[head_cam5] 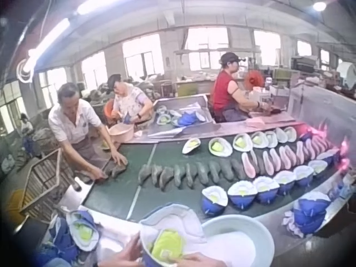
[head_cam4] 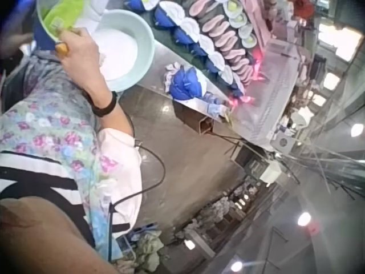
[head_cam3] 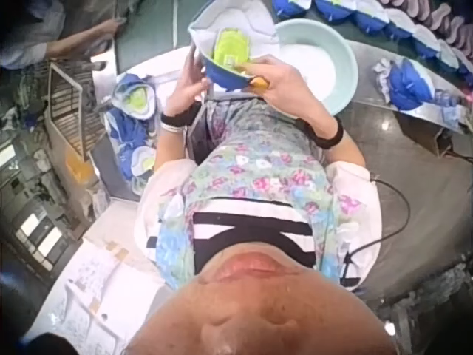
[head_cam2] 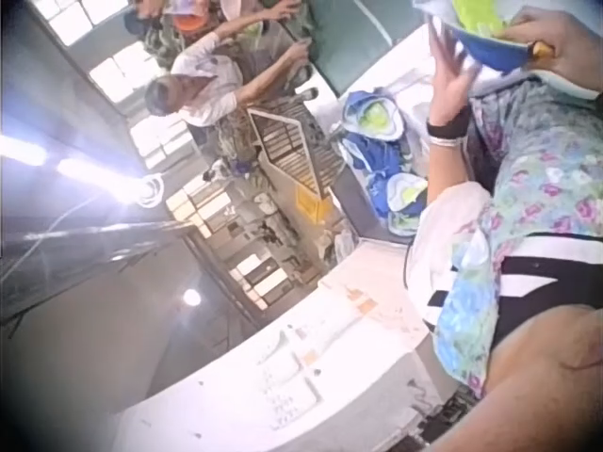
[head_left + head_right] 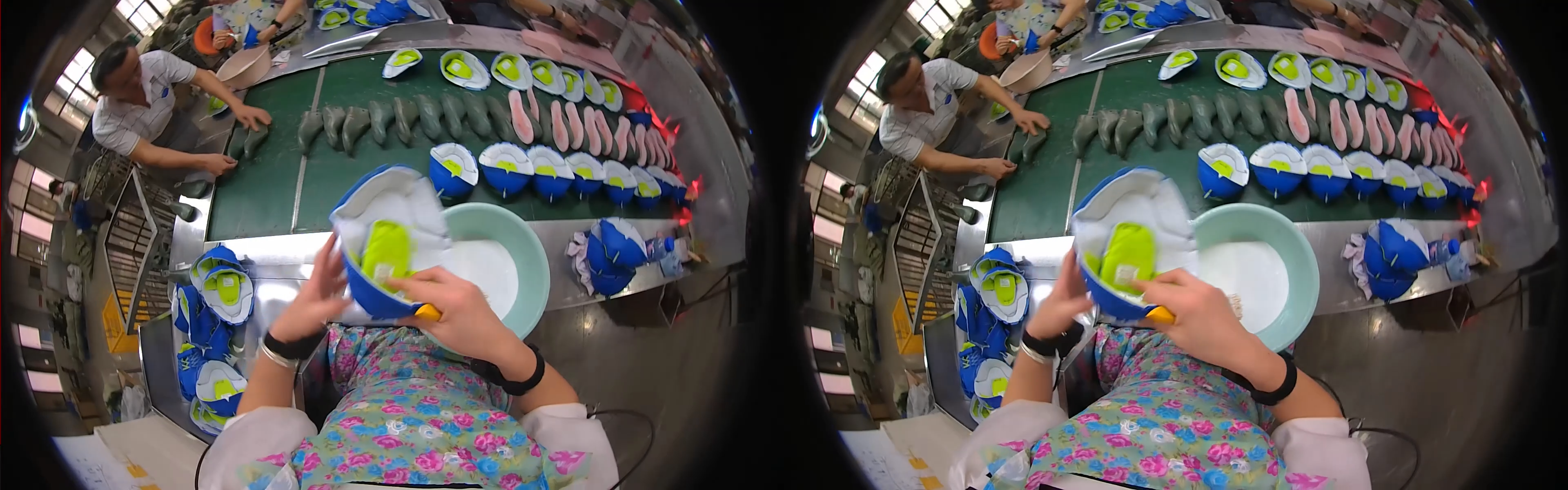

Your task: Applying glue with a brush to the interior and edges of shoe uppers at a workstation.

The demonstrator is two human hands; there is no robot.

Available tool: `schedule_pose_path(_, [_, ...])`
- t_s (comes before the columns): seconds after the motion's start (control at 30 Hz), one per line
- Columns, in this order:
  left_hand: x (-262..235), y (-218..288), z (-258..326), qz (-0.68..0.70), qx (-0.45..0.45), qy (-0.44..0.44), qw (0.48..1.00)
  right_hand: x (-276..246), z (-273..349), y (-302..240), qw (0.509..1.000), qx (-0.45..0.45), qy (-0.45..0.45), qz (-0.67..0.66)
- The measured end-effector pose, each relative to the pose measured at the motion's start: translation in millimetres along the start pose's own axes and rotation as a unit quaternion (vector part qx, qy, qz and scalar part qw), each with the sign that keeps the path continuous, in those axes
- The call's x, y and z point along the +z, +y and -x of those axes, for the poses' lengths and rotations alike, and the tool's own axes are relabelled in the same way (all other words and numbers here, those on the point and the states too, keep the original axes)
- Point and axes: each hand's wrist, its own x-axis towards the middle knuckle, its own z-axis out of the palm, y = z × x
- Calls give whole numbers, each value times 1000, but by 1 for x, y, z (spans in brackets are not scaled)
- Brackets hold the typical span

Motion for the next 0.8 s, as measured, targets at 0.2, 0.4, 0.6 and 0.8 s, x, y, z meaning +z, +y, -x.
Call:
schedule_pose_path(0.2, [42, -30, 24, -203, -12, 200, 958, 0, 7, -5, 977, 3, -180, -111])
schedule_pose_path(0.4, [24, -43, 84, -174, -162, 53, 970, -31, 25, 76, 983, 112, 139, 34])
schedule_pose_path(0.6, [13, -59, 121, -42, -287, 32, 956, -9, 75, 180, 933, 317, 143, 89])
schedule_pose_path(0.8, [39, -48, 69, 168, -227, 152, 947, -4, 83, 185, 936, 278, 160, 148])
